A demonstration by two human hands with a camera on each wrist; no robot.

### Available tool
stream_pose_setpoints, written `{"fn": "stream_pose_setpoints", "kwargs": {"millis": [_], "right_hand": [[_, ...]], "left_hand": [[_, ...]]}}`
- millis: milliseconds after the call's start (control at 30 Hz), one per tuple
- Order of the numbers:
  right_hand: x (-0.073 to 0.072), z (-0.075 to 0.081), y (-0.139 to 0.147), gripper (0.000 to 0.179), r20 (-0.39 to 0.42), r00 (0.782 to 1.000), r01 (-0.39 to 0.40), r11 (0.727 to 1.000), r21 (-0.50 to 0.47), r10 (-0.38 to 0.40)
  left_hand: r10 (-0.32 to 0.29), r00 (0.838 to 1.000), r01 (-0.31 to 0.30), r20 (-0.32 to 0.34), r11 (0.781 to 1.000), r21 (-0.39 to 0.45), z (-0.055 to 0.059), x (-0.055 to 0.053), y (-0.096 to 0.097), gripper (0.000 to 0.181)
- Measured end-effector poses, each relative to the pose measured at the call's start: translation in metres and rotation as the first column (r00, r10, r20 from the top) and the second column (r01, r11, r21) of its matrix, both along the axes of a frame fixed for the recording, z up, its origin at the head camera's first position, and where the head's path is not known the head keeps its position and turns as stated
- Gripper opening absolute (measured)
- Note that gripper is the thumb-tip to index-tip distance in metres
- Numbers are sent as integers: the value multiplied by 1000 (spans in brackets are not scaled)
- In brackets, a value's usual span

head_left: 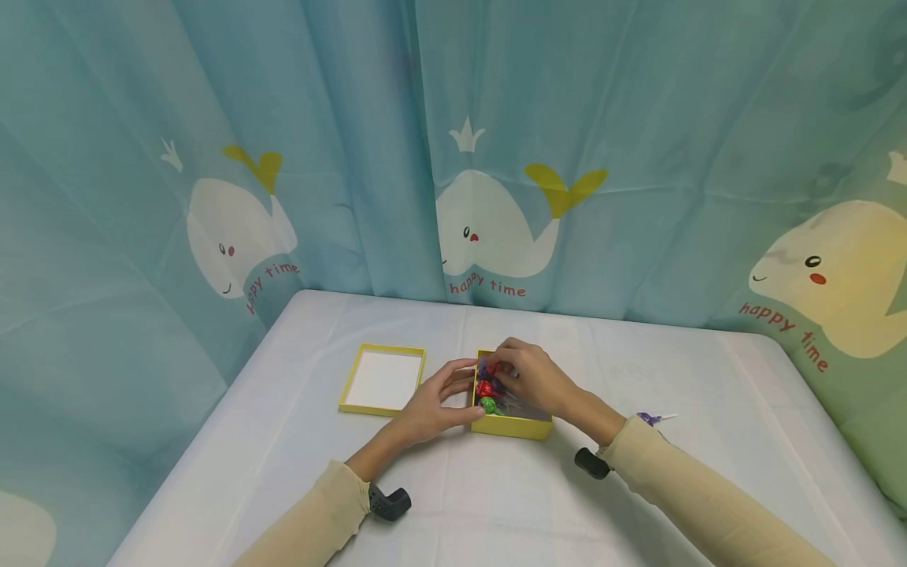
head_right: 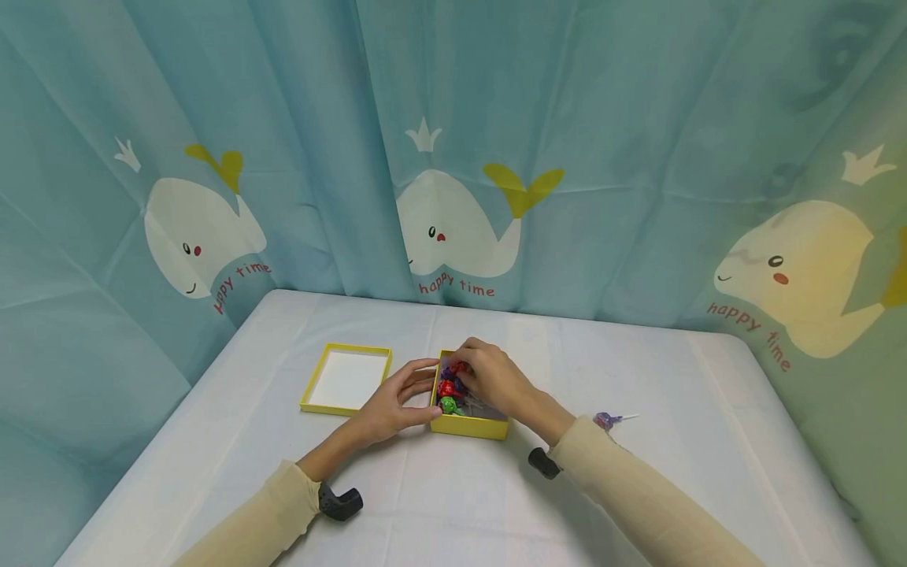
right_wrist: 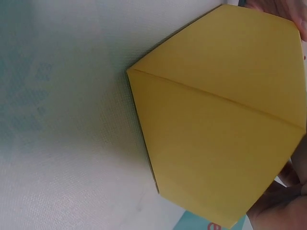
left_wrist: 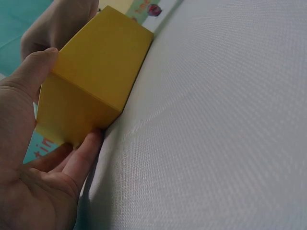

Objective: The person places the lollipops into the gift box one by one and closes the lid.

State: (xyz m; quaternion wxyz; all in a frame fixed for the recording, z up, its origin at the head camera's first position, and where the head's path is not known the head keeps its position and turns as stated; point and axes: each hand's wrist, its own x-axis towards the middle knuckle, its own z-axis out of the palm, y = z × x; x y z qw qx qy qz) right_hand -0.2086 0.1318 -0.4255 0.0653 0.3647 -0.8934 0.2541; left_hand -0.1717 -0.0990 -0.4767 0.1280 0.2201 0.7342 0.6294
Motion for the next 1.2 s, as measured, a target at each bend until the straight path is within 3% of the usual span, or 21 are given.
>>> {"fn": "stream_pose_setpoints", "kwargs": {"millis": [233, 433, 567, 933, 1200], "right_hand": [[1, 3, 7, 29, 61, 997, -48, 998, -44, 50], [-2, 12, 17, 35, 155, 979, -118, 988, -97, 132], [0, 20, 28, 38, 176, 976, -116, 988, -98, 132], [15, 43, 70, 42, 121, 991, -50, 997, -51, 56], [26, 48, 105, 45, 66, 998, -3, 999, -54, 7]], "left_hand": [[-3, 1000, 3, -1, 1000, -4, -2, 1, 0, 73], [5, 1000, -5, 3, 1000, -6, -6, 1, -1, 74], [5, 1000, -5, 7, 1000, -4, -6, 2, -1, 75], [20, 1000, -19, 5, 1000, -19, -2, 2, 0, 76], [14, 1000, -14, 0, 1000, -13, 0, 2, 0, 76]]}}
